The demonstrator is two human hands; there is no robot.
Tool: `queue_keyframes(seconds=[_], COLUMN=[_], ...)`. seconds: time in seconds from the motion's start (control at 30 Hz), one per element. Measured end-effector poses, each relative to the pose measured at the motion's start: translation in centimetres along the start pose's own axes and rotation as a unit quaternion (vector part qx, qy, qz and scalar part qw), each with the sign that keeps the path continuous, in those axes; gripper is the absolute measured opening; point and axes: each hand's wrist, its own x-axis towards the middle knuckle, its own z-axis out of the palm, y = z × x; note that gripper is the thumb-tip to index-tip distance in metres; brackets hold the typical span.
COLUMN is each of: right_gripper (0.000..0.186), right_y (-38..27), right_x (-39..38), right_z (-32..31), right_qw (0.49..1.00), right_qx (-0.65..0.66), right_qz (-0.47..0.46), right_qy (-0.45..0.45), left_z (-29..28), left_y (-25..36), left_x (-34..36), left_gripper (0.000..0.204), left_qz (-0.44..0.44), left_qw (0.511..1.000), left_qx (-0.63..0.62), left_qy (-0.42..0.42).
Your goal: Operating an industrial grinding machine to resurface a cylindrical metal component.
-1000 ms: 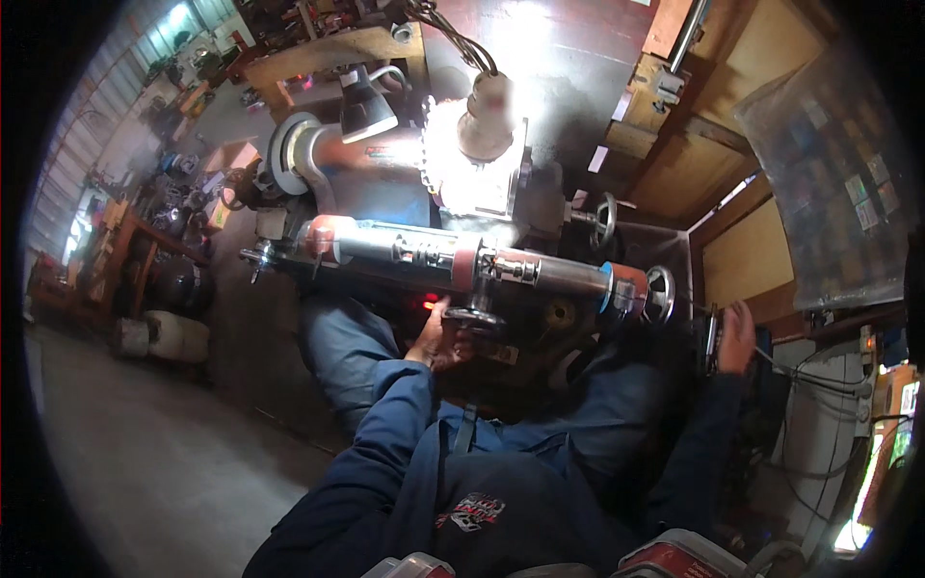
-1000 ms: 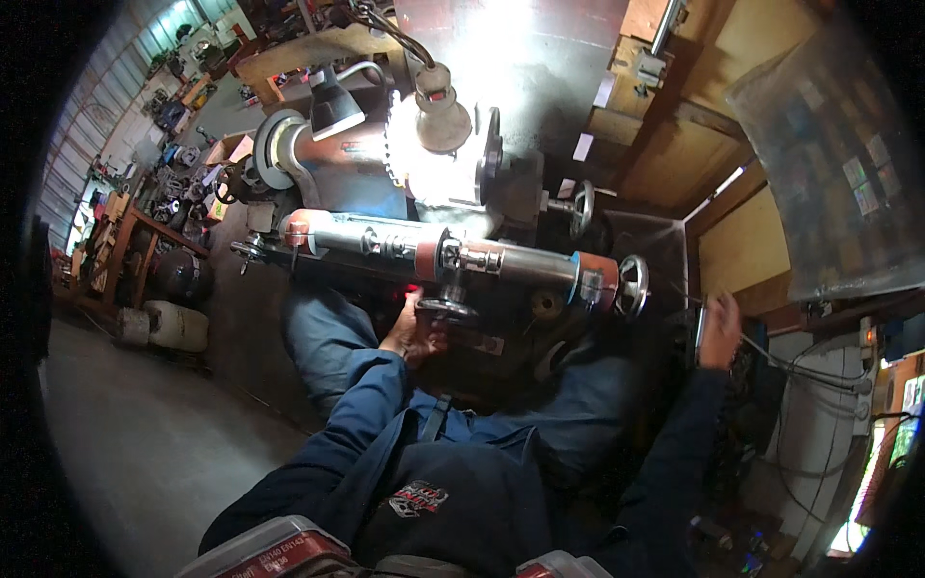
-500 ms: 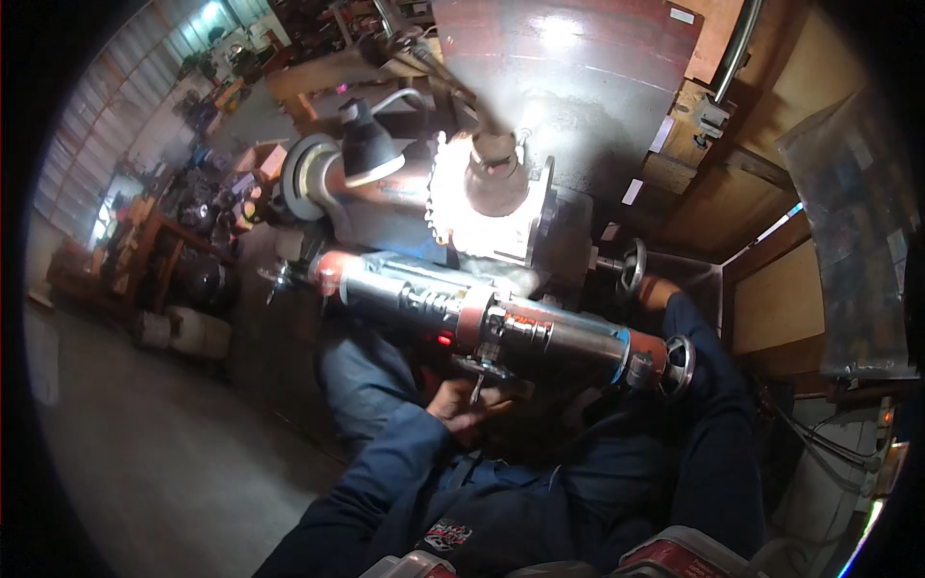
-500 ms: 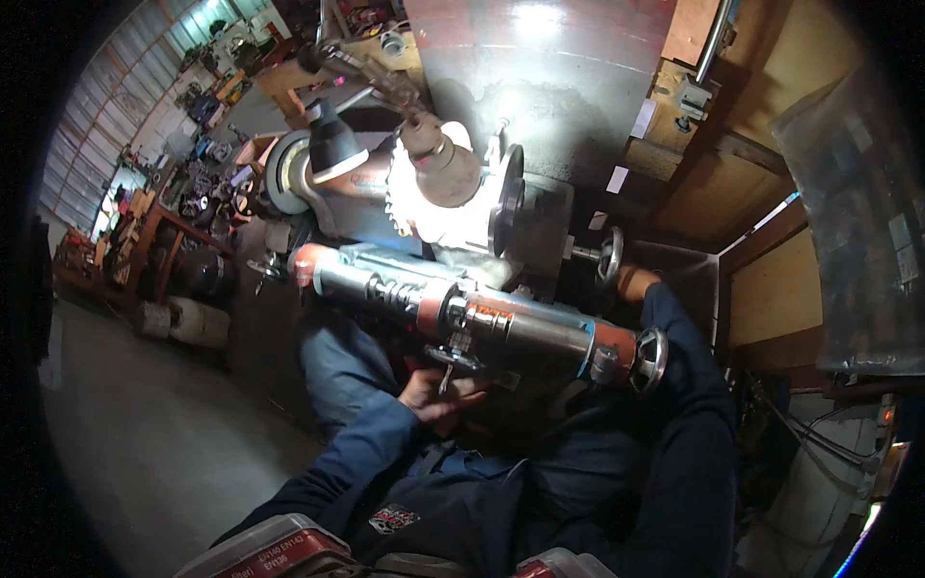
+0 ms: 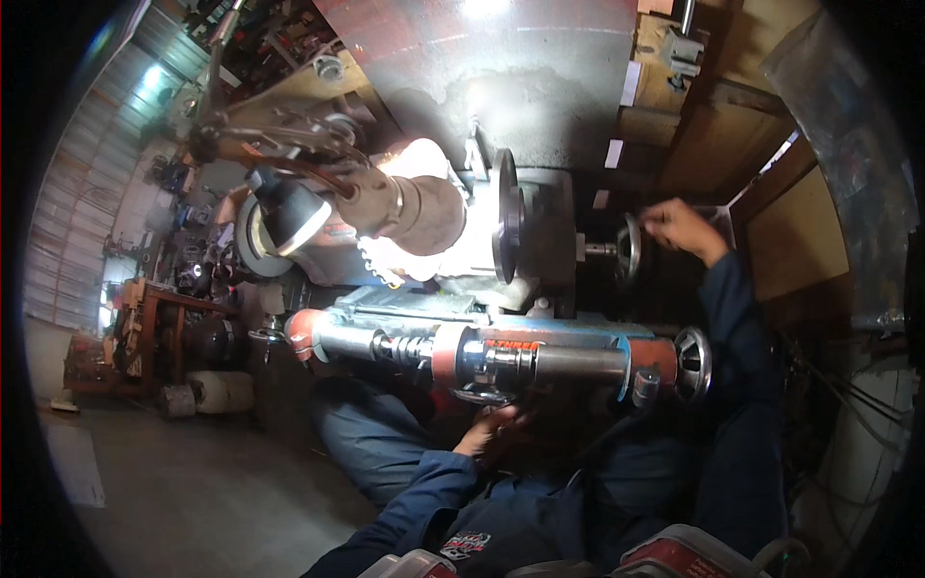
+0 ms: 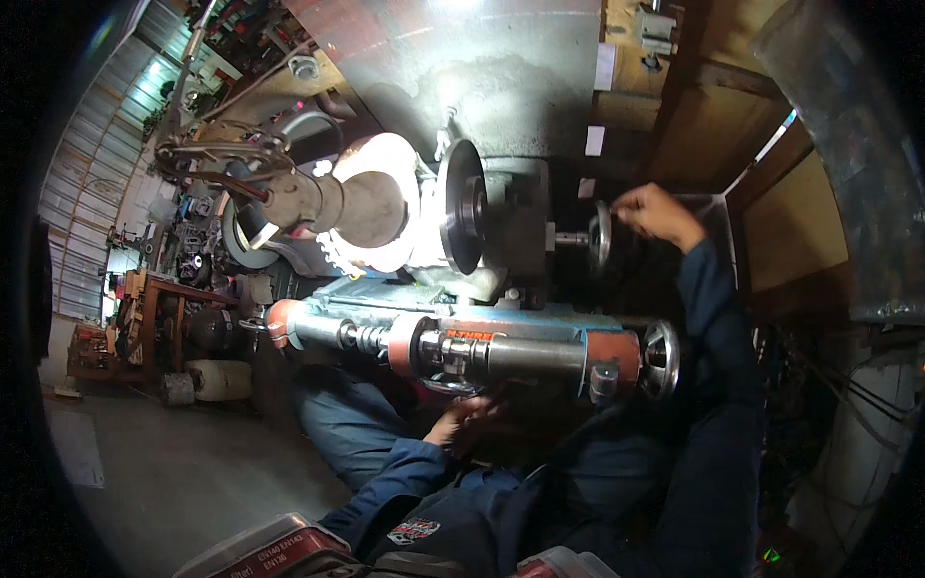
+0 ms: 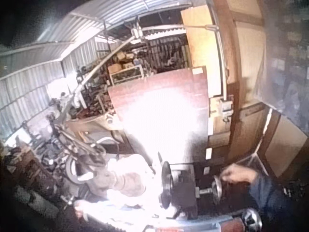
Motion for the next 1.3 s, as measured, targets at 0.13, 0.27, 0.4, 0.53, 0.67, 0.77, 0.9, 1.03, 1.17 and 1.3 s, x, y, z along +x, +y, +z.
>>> queue_keyframes(seconds=[0.13,0.27,0.4,0.53,0.67,0.77,0.9,1.03,1.17,1.3], right_gripper=[0.024,0.027,0.024,0.031,0.026,0.029,0.025,0.028,0.026,0.024], right_y=[-1.4,-2.9,-0.5,-2.0,-1.7,-5.1,-3.4,-3.7,-0.9,-0.5], right_x=[0.0,-0.5,-0.9,-1.0,0.3,0.2,0.6,-1.1,-0.9,-2.0], right_z=[1.4,0.2,1.9,0.8,1.4,-0.4,2.4,0.7,2.4,3.4], right_qw=[0.978,0.998,0.967,0.979,0.953,0.939,0.977,0.929,0.982,0.936], right_qx=[-0.034,-0.007,-0.072,0.097,-0.193,-0.077,-0.182,0.064,-0.136,0.071], right_qz=[0.128,0.06,0.183,0.175,0.121,0.25,0.097,0.295,0.007,0.267], right_qy=[-0.158,0.009,-0.161,0.038,-0.202,-0.221,-0.062,-0.214,0.135,-0.216], left_z=[-2.1,-4.6,-4.8,-1.6,2.1,2.0,-1.4,-4.4,-5.0,-2.1], left_y=[0.6,4.3,6.7,5.8,3.2,1.7,-0.6,-1.5,1.4,4.5], left_x=[2.1,0.7,-1.6,-1.8,-0.7,-0.1,1.6,4.8,3.9,0.3], left_gripper=[0.083,0.073,0.013,0.014,0.027,0.045,0.057,0.022,0.047,0.059], left_qz=[0.319,0.442,0.055,0.115,-0.212,-0.086,-0.081,0.171,0.523,0.368], left_qw=[0.675,0.602,0.786,0.784,0.94,0.995,0.996,0.533,0.527,0.758], left_qx=[0.61,0.614,0.568,0.606,0.265,-0.037,-0.002,0.815,0.599,0.417], left_qy=[0.265,0.255,0.237,0.067,0.033,-0.012,0.025,0.148,0.299,0.341])
